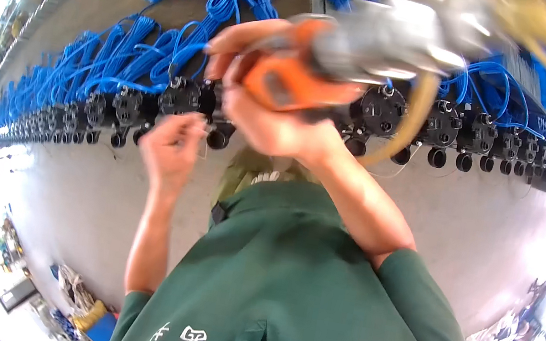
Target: The person assembles multiple pumps in a line by placing a black cap onto the motor housing and then using a pneumatic screwdriver to fasten it with long screws.
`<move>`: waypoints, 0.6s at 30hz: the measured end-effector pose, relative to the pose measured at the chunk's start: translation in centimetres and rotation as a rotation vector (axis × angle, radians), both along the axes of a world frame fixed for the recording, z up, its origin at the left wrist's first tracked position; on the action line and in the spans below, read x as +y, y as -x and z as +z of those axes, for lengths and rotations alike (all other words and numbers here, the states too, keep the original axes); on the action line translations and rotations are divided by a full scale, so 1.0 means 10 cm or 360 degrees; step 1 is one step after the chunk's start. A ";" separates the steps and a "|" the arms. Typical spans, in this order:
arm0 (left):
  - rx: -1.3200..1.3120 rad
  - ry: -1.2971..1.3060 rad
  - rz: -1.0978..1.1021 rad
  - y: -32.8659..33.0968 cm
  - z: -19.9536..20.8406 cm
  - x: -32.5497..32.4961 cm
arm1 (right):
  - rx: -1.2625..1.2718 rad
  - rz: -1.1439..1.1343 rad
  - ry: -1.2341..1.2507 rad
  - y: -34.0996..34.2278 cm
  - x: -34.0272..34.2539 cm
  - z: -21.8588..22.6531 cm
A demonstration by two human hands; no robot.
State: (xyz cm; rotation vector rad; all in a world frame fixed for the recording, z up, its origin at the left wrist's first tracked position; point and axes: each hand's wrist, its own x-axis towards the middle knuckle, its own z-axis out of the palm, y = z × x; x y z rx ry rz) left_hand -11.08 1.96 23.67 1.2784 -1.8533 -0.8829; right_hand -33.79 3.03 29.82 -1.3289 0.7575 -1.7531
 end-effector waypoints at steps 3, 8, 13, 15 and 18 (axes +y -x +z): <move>0.0118 0.0244 0.0017 0.02 0.63 -0.78 | -0.0342 -0.0259 -0.0218 0.21 0.00 -0.06; -0.0702 -0.0003 -0.1187 0.69 0.32 -2.35 | -0.0684 -0.0748 -0.0398 0.27 0.11 -0.28; -0.0843 0.0152 -0.2736 1.60 -0.97 -2.51 | -0.0618 -0.1173 -0.0344 0.24 0.12 -0.26; -0.0701 0.0037 -0.3036 1.67 -1.42 -2.35 | -0.0579 -0.1254 -0.0399 0.14 0.08 -0.24; -0.0313 0.0161 -0.3019 1.72 -1.68 -2.18 | -0.0497 -0.1344 -0.0478 0.00 0.03 -0.23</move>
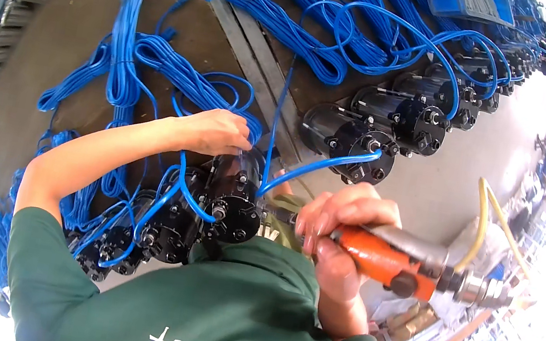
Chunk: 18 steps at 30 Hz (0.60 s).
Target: The person assembles multiple pumps in a line by placing a black cap onto the motor housing and then using a pneumatic screwdriver to fasten it with long screws.
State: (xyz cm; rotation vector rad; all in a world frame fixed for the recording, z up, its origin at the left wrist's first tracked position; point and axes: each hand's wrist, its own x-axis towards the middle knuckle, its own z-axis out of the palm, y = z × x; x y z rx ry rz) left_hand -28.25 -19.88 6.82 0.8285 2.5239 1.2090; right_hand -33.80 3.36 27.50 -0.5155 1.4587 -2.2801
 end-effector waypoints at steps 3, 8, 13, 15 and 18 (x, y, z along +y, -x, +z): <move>0.0158 0.0132 -0.0278 0.11 -0.06 0.02 | 0.0161 0.0032 -0.0146 -0.10 -0.10 0.02; 0.0041 -0.0022 -0.0374 0.10 -0.01 -0.02 | 0.0179 0.0115 -0.0314 -0.23 -0.32 0.17; 0.0058 0.0104 -0.0390 0.11 -0.08 -0.02 | 0.0282 0.0069 -0.0380 -0.33 -0.46 0.07; 0.0054 -0.0069 -0.0343 0.11 -0.12 -0.01 | 0.0201 -0.0020 -0.0384 -0.38 -0.51 0.04; -0.0027 -0.0092 -0.0341 0.11 -0.10 -0.01 | 0.0266 -0.0053 -0.0385 -0.36 -0.56 -0.15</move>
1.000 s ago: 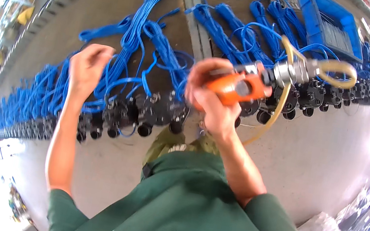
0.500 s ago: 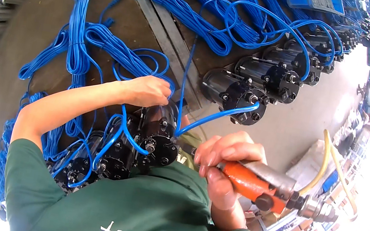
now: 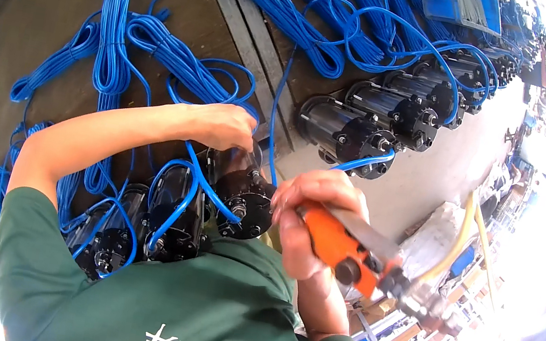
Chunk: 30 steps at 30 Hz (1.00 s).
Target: The person assembles multiple pumps in a line by placing a black cap onto the motor housing and then using a pneumatic screwdriver to fasten it with long screws.
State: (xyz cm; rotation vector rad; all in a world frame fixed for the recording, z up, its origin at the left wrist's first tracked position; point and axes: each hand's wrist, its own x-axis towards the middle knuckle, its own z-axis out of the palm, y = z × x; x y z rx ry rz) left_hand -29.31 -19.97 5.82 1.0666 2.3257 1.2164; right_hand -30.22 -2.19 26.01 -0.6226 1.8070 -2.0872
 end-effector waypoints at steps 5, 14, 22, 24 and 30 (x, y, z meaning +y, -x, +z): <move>0.0104 0.0143 -0.0043 -0.02 0.03 0.02 | 0.0277 0.0063 -0.0130 -0.04 0.00 -0.17; 0.0340 -0.0198 0.0905 -0.30 0.22 -0.35 | 0.0372 0.0148 -0.0155 -0.06 -0.01 -0.26; -0.0167 -0.0261 0.1265 -1.52 0.14 -0.43 | 0.0209 -0.0024 -0.0130 -0.19 -0.06 -0.11; -0.0184 -0.0309 0.1133 -1.46 -0.05 -0.27 | 0.0381 0.0070 -0.0083 -0.20 -0.02 0.01; 0.0039 -0.0166 0.0764 -1.22 -0.32 -0.10 | 0.0436 0.0291 0.0029 -0.46 0.03 0.66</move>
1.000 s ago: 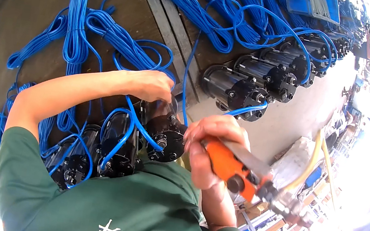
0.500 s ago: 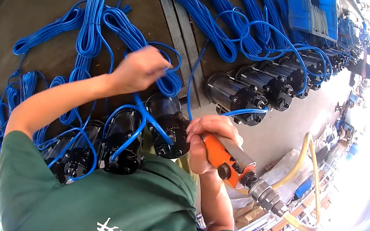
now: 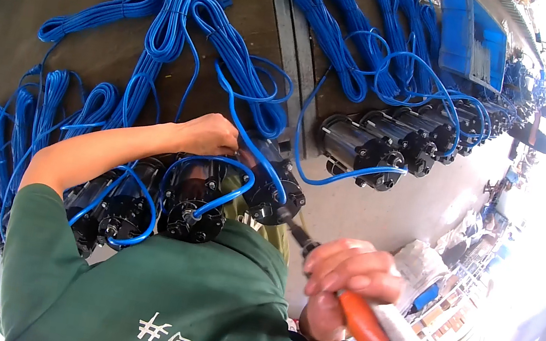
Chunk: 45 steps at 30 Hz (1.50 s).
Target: The person assembles multiple pumps in a line by placing a black cap onto the motor housing and then using a pneumatic screwdriver to fasten it with long screws.
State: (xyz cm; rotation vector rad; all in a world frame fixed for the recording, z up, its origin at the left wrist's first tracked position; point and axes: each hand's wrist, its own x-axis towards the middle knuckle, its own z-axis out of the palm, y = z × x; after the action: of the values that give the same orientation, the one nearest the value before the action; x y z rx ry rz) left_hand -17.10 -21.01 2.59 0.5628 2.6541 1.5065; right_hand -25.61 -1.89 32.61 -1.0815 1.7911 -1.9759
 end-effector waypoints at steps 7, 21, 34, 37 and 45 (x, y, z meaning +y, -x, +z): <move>0.0100 -0.0212 0.0170 -0.03 0.00 0.00 | -0.0031 0.0226 -0.0071 -0.16 -0.21 -0.48; 0.0174 -0.0013 0.0181 -0.10 -0.02 -0.04 | 0.0324 0.0644 -0.0214 0.03 -0.27 -0.85; 0.0695 0.0745 0.2470 -0.74 2.60 0.58 | -0.0141 0.1020 0.0069 0.40 0.24 -0.21; 0.1114 -0.0117 0.3147 -0.76 2.15 1.92 | -0.0171 0.1165 0.0323 0.72 0.55 -0.20; 0.0568 -0.4174 0.2276 0.54 0.73 3.00 | -0.0235 0.1328 0.0165 0.80 0.72 -0.56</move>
State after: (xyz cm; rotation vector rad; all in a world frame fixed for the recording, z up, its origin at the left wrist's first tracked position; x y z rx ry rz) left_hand -22.48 8.97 9.91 0.7766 0.6737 -1.8570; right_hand -33.59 5.34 27.02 -1.3697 0.9199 -1.5637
